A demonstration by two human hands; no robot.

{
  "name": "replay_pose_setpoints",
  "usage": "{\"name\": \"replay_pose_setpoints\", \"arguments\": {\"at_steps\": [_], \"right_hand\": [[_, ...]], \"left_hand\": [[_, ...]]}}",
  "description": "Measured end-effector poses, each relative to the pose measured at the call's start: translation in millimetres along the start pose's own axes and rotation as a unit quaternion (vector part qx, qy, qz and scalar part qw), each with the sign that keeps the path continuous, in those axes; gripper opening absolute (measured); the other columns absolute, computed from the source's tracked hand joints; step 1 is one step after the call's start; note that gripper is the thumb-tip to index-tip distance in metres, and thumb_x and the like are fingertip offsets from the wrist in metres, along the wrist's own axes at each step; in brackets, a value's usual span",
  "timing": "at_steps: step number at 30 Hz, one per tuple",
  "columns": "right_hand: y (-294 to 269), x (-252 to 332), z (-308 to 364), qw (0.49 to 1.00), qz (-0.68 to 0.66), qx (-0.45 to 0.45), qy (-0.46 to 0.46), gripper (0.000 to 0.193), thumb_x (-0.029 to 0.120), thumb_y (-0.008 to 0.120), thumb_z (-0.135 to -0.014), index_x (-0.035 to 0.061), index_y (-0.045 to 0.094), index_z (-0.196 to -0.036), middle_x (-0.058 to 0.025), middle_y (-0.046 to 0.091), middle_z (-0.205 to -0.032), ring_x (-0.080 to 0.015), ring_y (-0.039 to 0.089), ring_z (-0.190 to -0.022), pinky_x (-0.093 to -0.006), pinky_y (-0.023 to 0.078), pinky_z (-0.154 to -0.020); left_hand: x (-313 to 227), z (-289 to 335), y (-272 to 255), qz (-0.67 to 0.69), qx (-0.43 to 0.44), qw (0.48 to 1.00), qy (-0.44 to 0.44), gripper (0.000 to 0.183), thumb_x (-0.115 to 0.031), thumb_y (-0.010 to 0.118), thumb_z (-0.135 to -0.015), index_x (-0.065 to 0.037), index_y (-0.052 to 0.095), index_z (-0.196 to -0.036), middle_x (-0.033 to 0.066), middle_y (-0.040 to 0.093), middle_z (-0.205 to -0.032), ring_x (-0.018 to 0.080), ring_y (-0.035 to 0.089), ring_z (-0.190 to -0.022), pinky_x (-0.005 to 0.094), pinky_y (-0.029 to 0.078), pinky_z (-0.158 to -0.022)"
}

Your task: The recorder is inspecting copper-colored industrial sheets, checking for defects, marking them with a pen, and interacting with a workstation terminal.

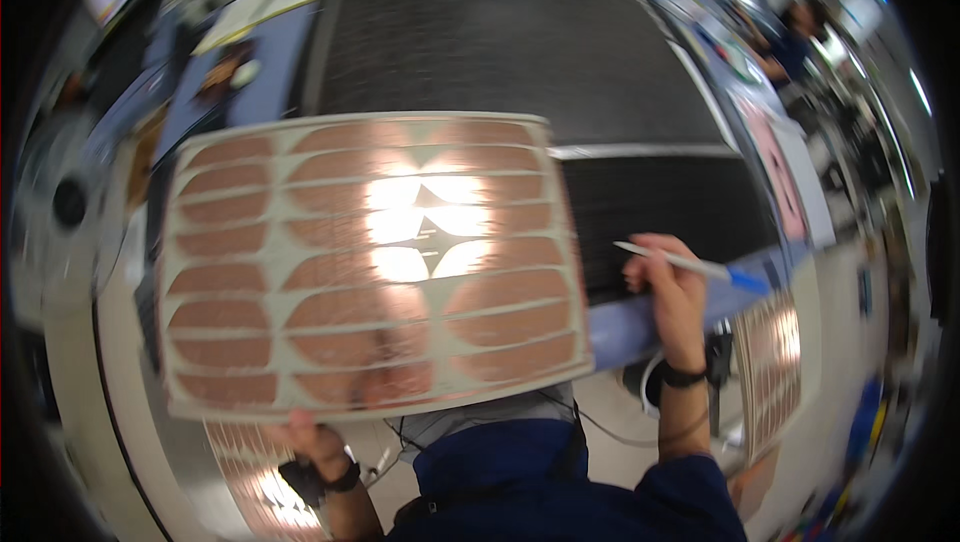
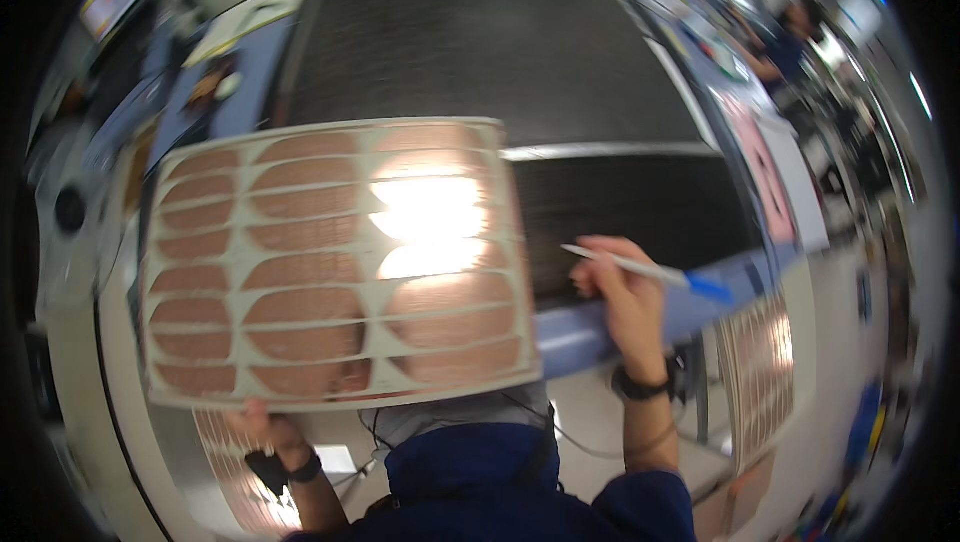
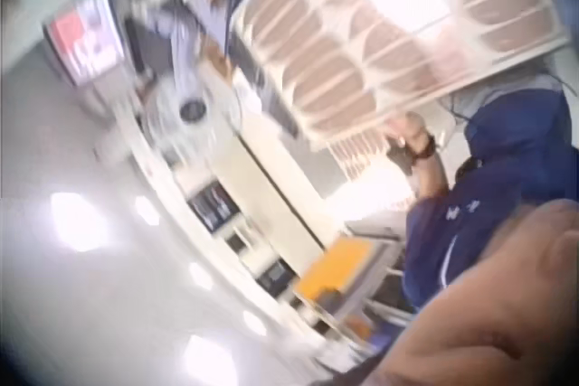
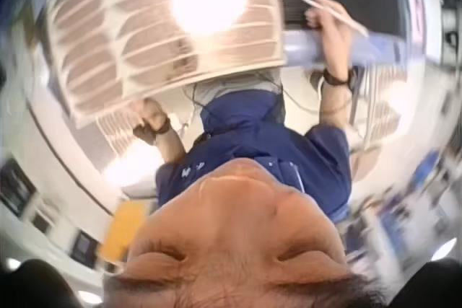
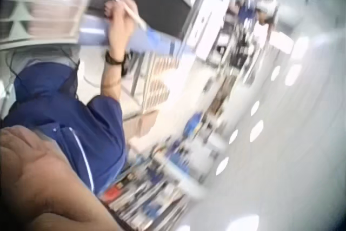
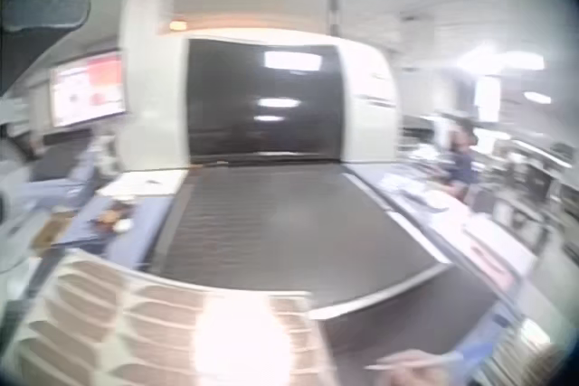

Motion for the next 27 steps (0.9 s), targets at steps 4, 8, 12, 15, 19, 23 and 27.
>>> {"name": "replay_pose_setpoints", "arguments": {"at_steps": [4,8,12,15,19,23,27], "right_hand": [[11.9,13.0,-0.4,0.998,0.059,-0.022,-0.003,0.016,0.015,0.07,-0.1,-0.0002,0.074,-0.101,-0.0029,0.07,-0.08,-0.0063,0.061,-0.069,-0.0217,0.049,-0.06],[22.0,18.8,1.0,0.987,0.155,0.016,-0.038,0.01,0.008,0.072,-0.093,-0.0003,0.074,-0.098,-0.0046,0.073,-0.084,-0.0096,0.065,-0.072,-0.0239,0.049,-0.062],[25.3,22.1,4.7,0.981,0.175,0.027,-0.08,0.011,0.011,0.073,-0.091,0.0008,0.073,-0.092,-0.0015,0.069,-0.074,-0.0049,0.058,-0.062,-0.0223,0.044,-0.054],[29.7,24.8,1.1,0.978,0.18,0.049,-0.088,0.011,0.011,0.073,-0.091,0.0004,0.073,-0.092,-0.0031,0.07,-0.076,-0.0059,0.06,-0.062,-0.0229,0.045,-0.054],[33.0,24.9,2.2,0.974,0.19,0.049,-0.115,0.011,0.011,0.072,-0.091,0.0001,0.073,-0.092,-0.0048,0.071,-0.078,-0.0075,0.061,-0.062,-0.0237,0.046,-0.054],[31.3,26.6,2.1,0.976,0.185,0.046,-0.108,0.009,0.01,0.071,-0.091,0.0004,0.072,-0.092,-0.0053,0.07,-0.077,-0.009,0.062,-0.063,-0.0246,0.046,-0.054],[32.7,23.8,2.9,0.977,0.186,0.041,-0.101,0.008,0.008,0.071,-0.09,0.0006,0.071,-0.088,-0.0038,0.068,-0.075,-0.0074,0.061,-0.062,-0.0242,0.045,-0.053]], "left_hand": [[-30.0,-14.7,22.4,-0.001,0.016,1.0,0.005,0.086,-0.035,0.059,-0.084,0.006,0.03,-0.153,0.0272,0.045,-0.145,0.0361,0.054,-0.127,0.0509,0.048,-0.105],[-38.2,-12.5,35.4,-0.009,-0.003,1.0,0.0,0.086,-0.034,0.058,-0.084,0.007,0.027,-0.154,0.0289,0.044,-0.147,0.0373,0.053,-0.128,0.0514,0.049,-0.103],[-50.5,-7.3,39.2,-0.073,0.024,0.997,-0.003,0.077,-0.037,0.056,-0.089,0.011,0.036,-0.147,0.0262,0.05,-0.142,0.0339,0.054,-0.128,0.0456,0.043,-0.109],[-57.3,-4.4,41.7,-0.087,-0.051,0.995,0.014,0.075,-0.034,0.054,-0.091,0.011,0.036,-0.148,0.026,0.049,-0.144,0.0341,0.053,-0.13,0.0449,0.043,-0.109],[-46.9,-9.0,30.7,-0.038,-0.028,0.998,0.033,0.073,-0.031,0.053,-0.092,0.011,0.036,-0.149,0.0253,0.047,-0.147,0.0332,0.051,-0.132,0.0441,0.042,-0.111],[-30.9,-15.3,5.1,-0.05,-0.044,0.997,0.039,0.072,-0.028,0.054,-0.091,0.01,0.036,-0.15,0.0246,0.046,-0.149,0.032,0.05,-0.134,0.0445,0.041,-0.112],[-31.0,-18.2,4.3,-0.047,-0.029,0.997,0.051,0.074,-0.026,0.054,-0.088,0.009,0.036,-0.15,0.0249,0.046,-0.149,0.0323,0.051,-0.134,0.0449,0.041,-0.113]]}}
Point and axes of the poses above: each hand's wrist, its own z-axis away from the middle knuckle, its own y-axis out of the palm, x = y × z, the point moved 6 cm from there along -z, towards the middle knuckle
